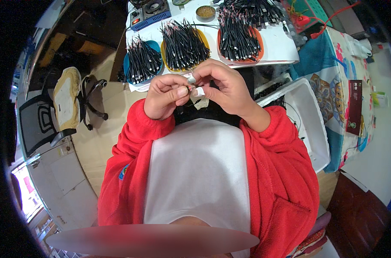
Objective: The person repeatedly picks black cables from trays on a table, attaches small white connectors to their ends, and places the finished cables into a white bin. The process is continuous and repetitive throughout the clip.
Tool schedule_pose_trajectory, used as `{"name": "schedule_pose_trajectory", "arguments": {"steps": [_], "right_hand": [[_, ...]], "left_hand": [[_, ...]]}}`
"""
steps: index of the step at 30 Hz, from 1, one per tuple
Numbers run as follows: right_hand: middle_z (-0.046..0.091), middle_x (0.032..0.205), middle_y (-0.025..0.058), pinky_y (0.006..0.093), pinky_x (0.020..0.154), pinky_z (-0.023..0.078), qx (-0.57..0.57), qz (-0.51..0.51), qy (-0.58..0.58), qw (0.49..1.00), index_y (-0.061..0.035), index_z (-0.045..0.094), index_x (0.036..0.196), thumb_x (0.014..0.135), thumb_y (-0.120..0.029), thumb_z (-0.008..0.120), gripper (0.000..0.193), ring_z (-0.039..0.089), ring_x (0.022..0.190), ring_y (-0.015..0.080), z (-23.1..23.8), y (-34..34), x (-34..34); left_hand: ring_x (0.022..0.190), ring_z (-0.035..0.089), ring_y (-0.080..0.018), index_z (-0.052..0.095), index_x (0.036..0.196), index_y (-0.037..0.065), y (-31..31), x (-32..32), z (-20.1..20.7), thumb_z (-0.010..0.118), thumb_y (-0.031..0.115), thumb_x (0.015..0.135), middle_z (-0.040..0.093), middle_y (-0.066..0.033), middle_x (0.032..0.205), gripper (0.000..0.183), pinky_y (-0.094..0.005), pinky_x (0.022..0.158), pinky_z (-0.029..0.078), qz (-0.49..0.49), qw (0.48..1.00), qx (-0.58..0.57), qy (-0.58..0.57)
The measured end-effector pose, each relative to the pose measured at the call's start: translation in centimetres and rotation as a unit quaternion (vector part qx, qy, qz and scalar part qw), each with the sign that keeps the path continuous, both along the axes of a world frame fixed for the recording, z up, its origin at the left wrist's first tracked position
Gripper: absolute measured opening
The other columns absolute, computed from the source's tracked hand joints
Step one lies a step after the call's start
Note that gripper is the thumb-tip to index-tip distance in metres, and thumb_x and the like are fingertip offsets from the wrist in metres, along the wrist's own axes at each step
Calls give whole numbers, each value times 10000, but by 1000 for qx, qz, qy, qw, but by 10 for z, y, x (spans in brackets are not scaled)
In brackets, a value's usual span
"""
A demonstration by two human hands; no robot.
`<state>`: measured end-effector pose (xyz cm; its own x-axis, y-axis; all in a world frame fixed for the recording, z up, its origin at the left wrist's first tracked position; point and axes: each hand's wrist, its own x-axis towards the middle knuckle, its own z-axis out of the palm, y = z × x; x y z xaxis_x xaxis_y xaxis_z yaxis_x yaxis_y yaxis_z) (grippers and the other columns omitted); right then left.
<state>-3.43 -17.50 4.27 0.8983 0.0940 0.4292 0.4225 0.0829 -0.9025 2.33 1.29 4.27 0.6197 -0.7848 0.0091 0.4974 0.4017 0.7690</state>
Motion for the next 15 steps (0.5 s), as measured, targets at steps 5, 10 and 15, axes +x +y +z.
{"name": "schedule_pose_trajectory", "arguments": {"steps": [5,10,15], "right_hand": [[533,802,74,247,660,396,-21,-53,-48,997,28,554,872,857,-140,644,192,497,742,152,-3,-6,11],[520,879,73,240,707,421,107,-51,24,993,18,547,898,882,-139,618,173,502,778,128,-15,-7,24],[541,914,87,231,730,434,150,-118,26,981,38,560,945,920,-140,559,180,524,807,122,-26,-29,40]], "left_hand": [[559,436,-86,638,976,-49,-11,12,-1,601,13,851,649,-106,861,145,-225,506,357,-16,1000,23,-13],[551,411,-80,628,1005,-57,-31,26,9,573,5,874,551,-42,682,155,-216,490,298,-7,998,48,33],[565,456,-50,603,1018,-43,-37,66,50,570,89,901,575,-25,674,180,-180,495,313,4,974,204,-94]]}}
